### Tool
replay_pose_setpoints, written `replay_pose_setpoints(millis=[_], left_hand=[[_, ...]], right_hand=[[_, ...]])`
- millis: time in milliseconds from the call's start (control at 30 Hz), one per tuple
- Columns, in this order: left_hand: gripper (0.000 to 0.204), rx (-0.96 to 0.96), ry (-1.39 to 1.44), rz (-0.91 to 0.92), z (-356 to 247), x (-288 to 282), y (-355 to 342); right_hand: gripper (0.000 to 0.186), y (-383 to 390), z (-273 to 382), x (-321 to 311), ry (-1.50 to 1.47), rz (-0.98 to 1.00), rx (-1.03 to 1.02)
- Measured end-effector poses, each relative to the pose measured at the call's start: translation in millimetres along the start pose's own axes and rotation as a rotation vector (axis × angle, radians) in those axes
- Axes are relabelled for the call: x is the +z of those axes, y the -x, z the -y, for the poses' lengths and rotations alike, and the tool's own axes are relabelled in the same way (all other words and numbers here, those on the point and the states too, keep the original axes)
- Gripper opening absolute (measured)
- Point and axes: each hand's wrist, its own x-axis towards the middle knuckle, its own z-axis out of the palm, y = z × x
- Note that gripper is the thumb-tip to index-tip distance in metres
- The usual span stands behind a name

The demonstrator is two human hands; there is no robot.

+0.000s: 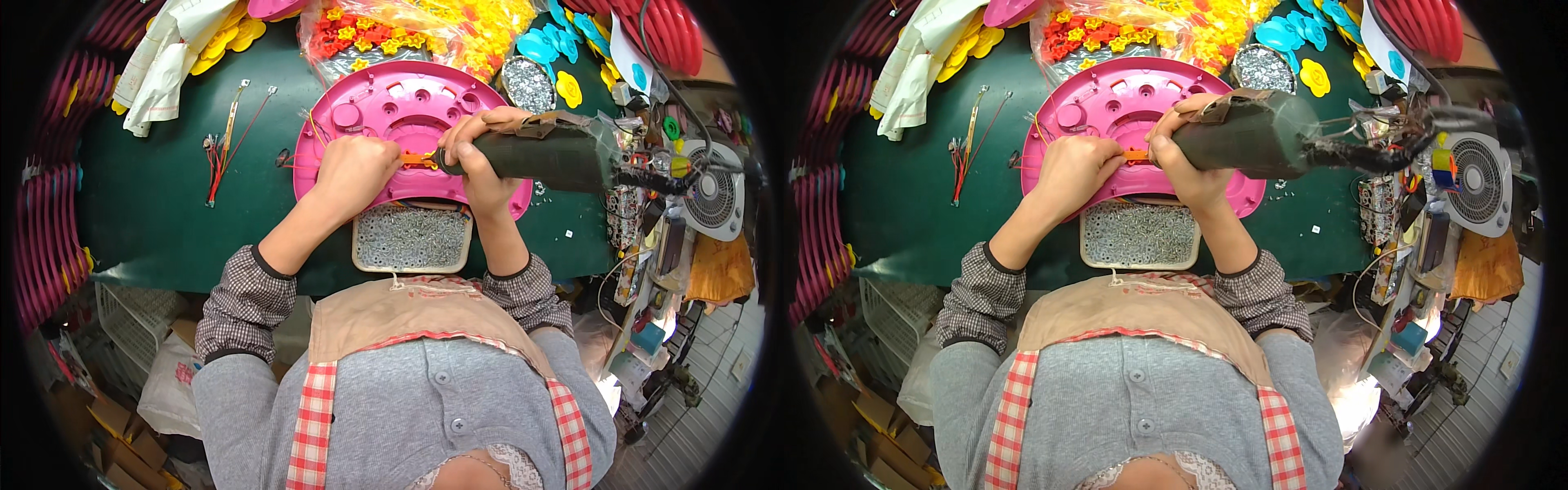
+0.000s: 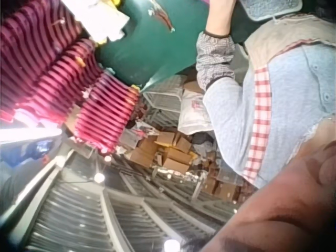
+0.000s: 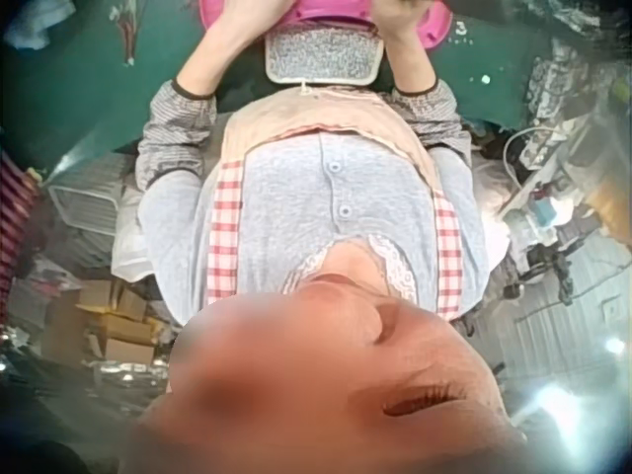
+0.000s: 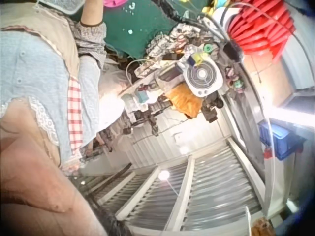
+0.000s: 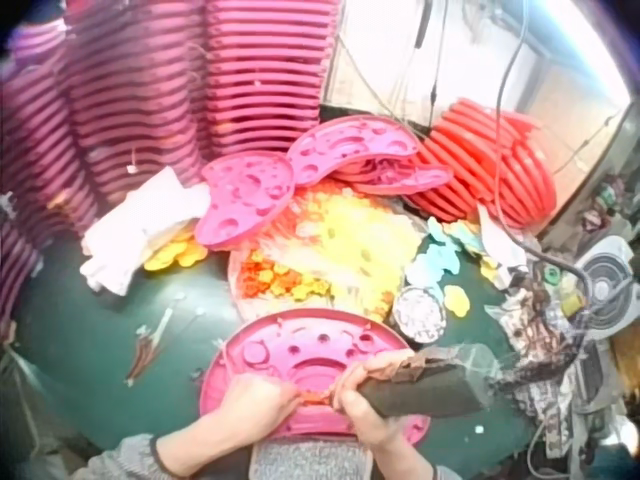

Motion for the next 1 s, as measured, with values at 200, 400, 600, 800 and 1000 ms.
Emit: replay_pose_setpoints(millis=[200, 400, 600, 800, 1000], left_hand=[[0.018, -0.067, 0.095, -0.080, -10.5, -16.6, 7.8], [0.028, -0.080, 0.388, -0.068, -39.1, -15.9, 19.7], [0.043, 0.149, 0.427, -0.141, -42.9, -4.1, 17.2], [0.050, 0.317, 0.405, -0.145, -38.7, -8.8, 10.3], [0.050, 0.400, 0.397, -0.153, -36.5, -11.7, 2.2]], right_hand=[[0.048, -4.7, 21.2, -7.5, -0.122, -0.088, -0.044], [0.050, -1.4, 68.7, -6.9, -0.200, -0.040, -0.055], [0.050, 6.2, 76.1, -4.8, -0.220, 0.108, 0.001], [0.048, 3.9, 71.1, 0.3, -0.259, 0.154, 0.023], [0.048, 3.7, 68.0, 2.4, -0.219, 0.145, 0.026]])
